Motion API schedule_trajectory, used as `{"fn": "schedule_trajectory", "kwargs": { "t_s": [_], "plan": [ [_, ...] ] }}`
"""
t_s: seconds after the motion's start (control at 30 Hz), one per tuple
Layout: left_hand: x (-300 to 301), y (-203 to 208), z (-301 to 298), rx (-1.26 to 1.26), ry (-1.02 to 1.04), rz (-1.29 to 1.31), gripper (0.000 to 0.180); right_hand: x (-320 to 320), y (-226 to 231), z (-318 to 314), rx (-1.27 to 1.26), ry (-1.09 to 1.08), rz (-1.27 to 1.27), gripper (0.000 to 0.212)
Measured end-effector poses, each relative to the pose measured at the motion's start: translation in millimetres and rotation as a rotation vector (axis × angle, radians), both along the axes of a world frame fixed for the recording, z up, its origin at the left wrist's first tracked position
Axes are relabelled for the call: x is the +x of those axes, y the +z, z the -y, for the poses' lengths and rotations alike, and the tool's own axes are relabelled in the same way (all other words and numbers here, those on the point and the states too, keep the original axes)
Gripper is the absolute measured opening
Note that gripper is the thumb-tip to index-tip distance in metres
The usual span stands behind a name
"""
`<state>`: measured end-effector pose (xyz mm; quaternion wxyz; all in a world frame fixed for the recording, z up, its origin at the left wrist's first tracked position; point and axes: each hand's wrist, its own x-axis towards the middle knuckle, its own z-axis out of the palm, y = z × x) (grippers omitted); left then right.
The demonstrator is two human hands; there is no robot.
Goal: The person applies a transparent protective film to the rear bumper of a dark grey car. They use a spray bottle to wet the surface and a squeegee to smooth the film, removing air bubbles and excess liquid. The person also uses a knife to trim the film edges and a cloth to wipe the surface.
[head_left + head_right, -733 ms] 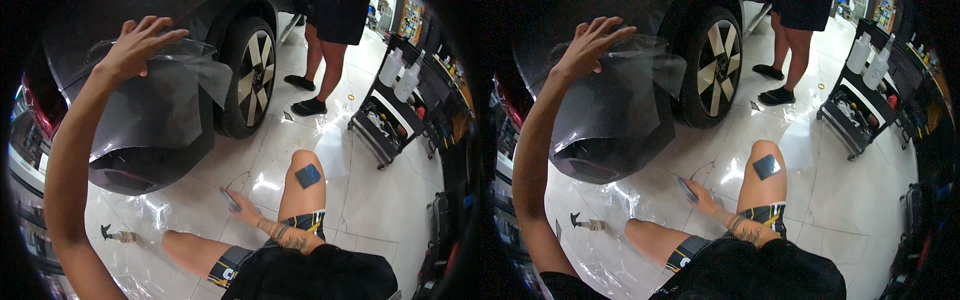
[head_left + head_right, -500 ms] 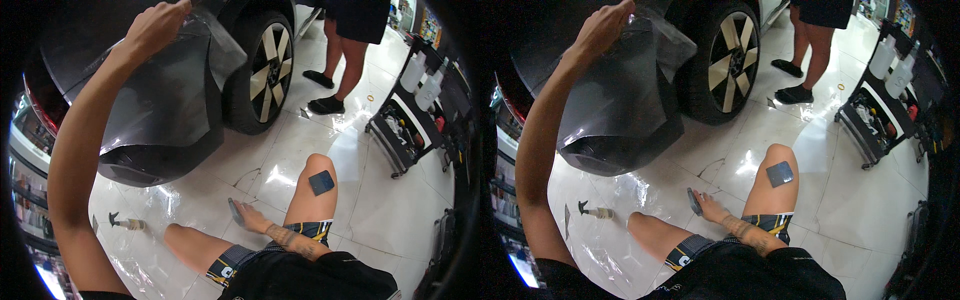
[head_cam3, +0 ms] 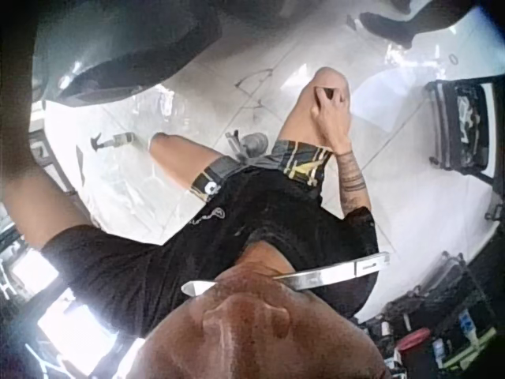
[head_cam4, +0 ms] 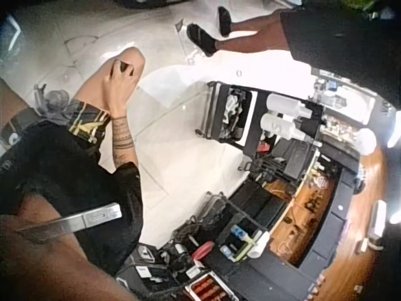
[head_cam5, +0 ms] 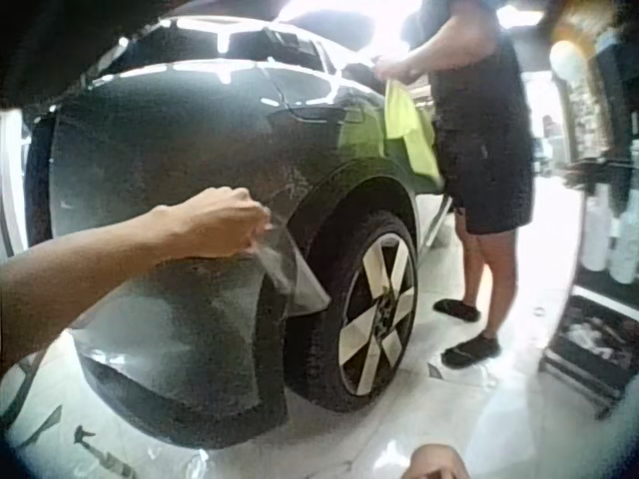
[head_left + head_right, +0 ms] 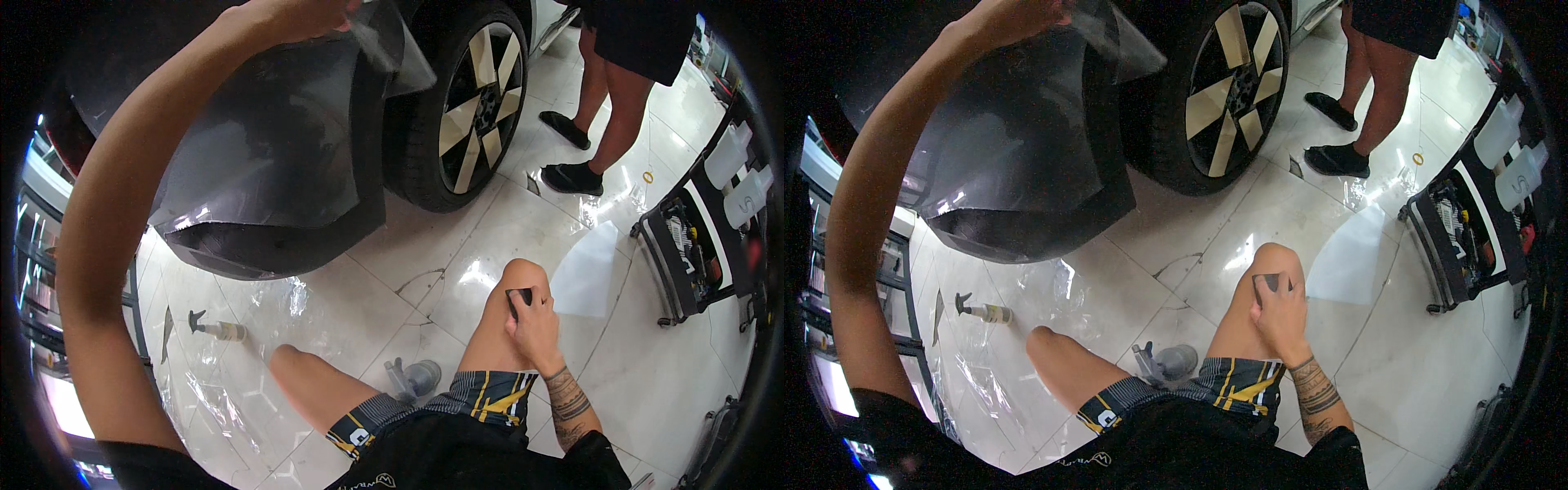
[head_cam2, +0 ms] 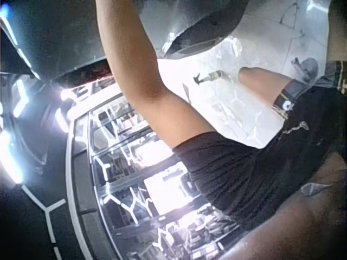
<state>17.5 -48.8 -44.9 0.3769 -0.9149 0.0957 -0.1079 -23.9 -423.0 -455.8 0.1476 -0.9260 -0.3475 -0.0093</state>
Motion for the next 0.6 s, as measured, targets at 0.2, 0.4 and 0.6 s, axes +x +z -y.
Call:
{"fn": "schedule_trajectory", "kwargs": {
  "t_s": [0.2,0.4,0.6],
  "plan": [
    [24.0,9.8,-51.2,-0.452,0.245,-0.282,0.019,51.5,39.7,-30.2,0.806,0.005,-0.972,0.022],
    [28.0,0.4,-22.2,-0.759,0.297,-0.209,0.014,46.7,101.3,-167.7,1.442,0.399,-1.467,0.036],
    [20.4,3.1,-23.7,-0.758,0.21,-0.114,0.012,63.5,194.1,-273.5,1.391,0.324,-0.076,0.025]
  ]
}}
